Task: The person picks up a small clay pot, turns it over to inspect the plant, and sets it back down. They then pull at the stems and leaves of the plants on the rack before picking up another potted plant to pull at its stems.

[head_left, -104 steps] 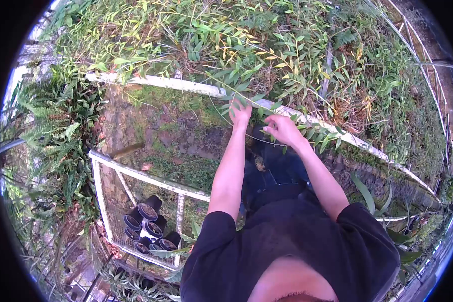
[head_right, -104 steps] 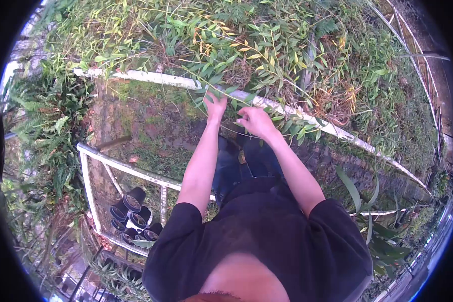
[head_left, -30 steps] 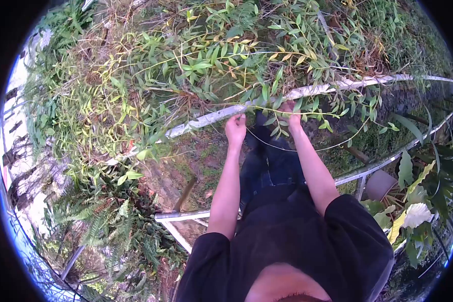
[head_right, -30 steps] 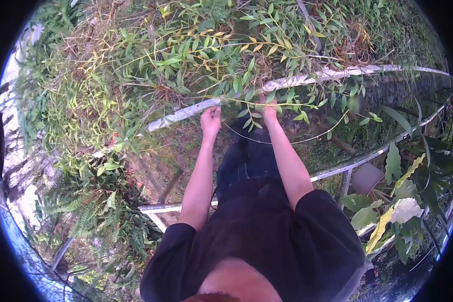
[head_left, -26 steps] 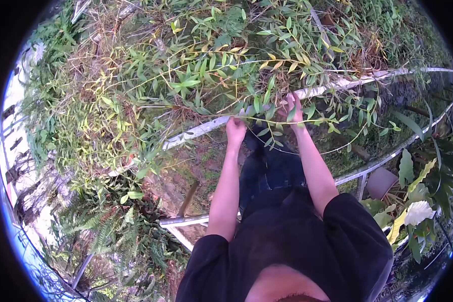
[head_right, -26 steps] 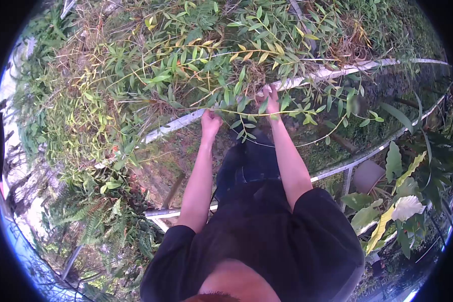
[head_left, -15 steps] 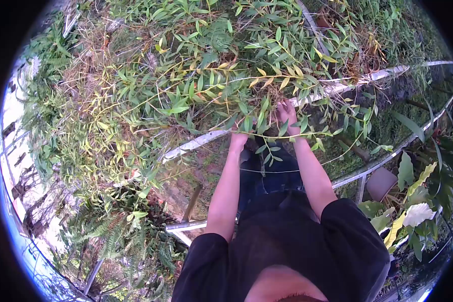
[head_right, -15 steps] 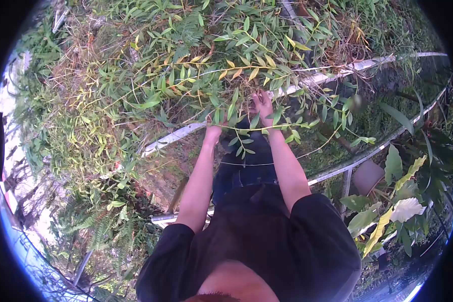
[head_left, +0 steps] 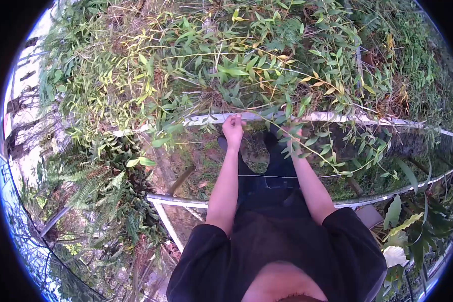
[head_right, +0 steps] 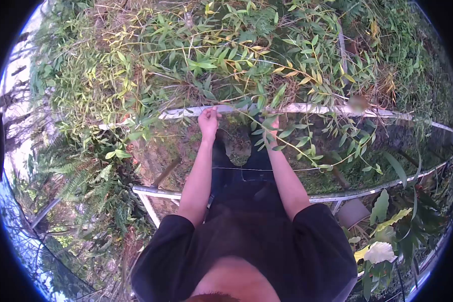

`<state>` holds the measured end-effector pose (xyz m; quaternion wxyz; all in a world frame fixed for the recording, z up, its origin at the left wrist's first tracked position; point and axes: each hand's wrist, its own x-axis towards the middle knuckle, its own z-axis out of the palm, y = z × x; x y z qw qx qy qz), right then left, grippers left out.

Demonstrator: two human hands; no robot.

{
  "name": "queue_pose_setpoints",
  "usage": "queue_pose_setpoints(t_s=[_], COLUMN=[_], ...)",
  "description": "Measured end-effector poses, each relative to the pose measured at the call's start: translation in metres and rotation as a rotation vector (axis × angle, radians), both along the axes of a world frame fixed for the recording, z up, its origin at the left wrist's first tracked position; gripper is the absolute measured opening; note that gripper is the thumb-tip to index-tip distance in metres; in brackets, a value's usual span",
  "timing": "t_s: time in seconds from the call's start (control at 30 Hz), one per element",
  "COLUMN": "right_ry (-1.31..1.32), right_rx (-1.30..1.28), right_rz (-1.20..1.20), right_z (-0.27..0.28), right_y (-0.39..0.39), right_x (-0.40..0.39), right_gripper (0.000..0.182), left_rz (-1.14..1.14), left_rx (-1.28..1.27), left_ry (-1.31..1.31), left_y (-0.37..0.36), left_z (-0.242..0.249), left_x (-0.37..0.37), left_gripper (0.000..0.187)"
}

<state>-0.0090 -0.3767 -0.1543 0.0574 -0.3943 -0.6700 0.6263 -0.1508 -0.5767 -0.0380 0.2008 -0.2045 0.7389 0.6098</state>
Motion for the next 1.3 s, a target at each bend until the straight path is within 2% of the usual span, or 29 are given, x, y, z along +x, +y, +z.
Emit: queue_pose_setpoints(t_s=[0.13,0.2,0.23,0.33,0.37,0.47,0.57,0.7,0.77,0.87,0.9,0.97,1.07,1.1,1.23,1.3], right_ry=[-0.189,-0.442,-0.413,-0.254,-0.232,-0.115,-0.086,-0.159,-0.152,-0.177,-0.191,-0.231,-0.267,-0.290,-0.323,-0.346], right_rx=[0.196,-0.178,-0.224,-0.137,-0.140,-0.110,0.073,-0.102,-0.156,-0.192,-0.196,-0.195,-0.216,-0.184,-0.171,-0.176], right_rz=[0.232,0.222,0.350,0.495,0.490,0.500,0.540,0.583,0.597,0.613,0.613,0.626,0.567,0.574,0.525,0.505], right_z=[-0.012,0.062,0.065,0.066,0.066,0.087,0.108,0.115,0.121,0.117,0.120,0.125,0.133,0.134,0.133,0.130], right_y=[-0.056,-0.062,-0.065,-0.094,-0.105,-0.150,-0.200,-0.262,-0.293,-0.324,-0.331,-0.338,-0.337,-0.333,-0.317,-0.314], right_x=[0.005,-0.029,-0.033,-0.049,-0.053,-0.077,-0.101,-0.123,-0.130,-0.131,-0.130,-0.128,-0.120,-0.119,-0.116,-0.119], right_gripper=[0.047,0.042,0.036,0.035,0.029,0.023,0.026,0.035,0.033,0.027,0.026,0.023,0.023,0.024,0.024,0.024], left_rz=[0.196,0.276,0.288,0.387,0.413,0.434,0.381,0.341,0.329,0.332,0.353,0.358,0.414,0.478,0.547,0.483], left_rx=[-0.028,0.058,0.085,0.062,0.097,0.101,0.191,0.094,0.222,0.396,0.473,0.658,0.568,0.615,0.711,0.698], left_ry=[0.066,0.059,0.070,0.144,0.171,0.091,0.242,0.131,0.095,0.101,0.084,0.027,0.004,0.104,0.030,0.067], left_y=[-0.047,-0.077,-0.094,-0.135,-0.149,-0.194,-0.237,-0.288,-0.311,-0.320,-0.318,-0.312,-0.303,-0.301,-0.311,-0.321], left_z=[0.009,0.013,0.008,0.005,0.007,0.007,0.001,-0.002,-0.008,-0.010,-0.030,-0.036,-0.030,-0.030,-0.032,-0.037], left_x=[-0.001,-0.003,-0.004,-0.009,-0.009,-0.019,-0.024,-0.039,-0.052,-0.072,-0.081,-0.094,-0.100,-0.096,-0.102,-0.106], left_gripper=[0.025,0.026,0.025,0.020,0.014,0.029,0.036,0.048,0.053,0.063,0.064,0.067,0.066,0.062,0.052,0.049])
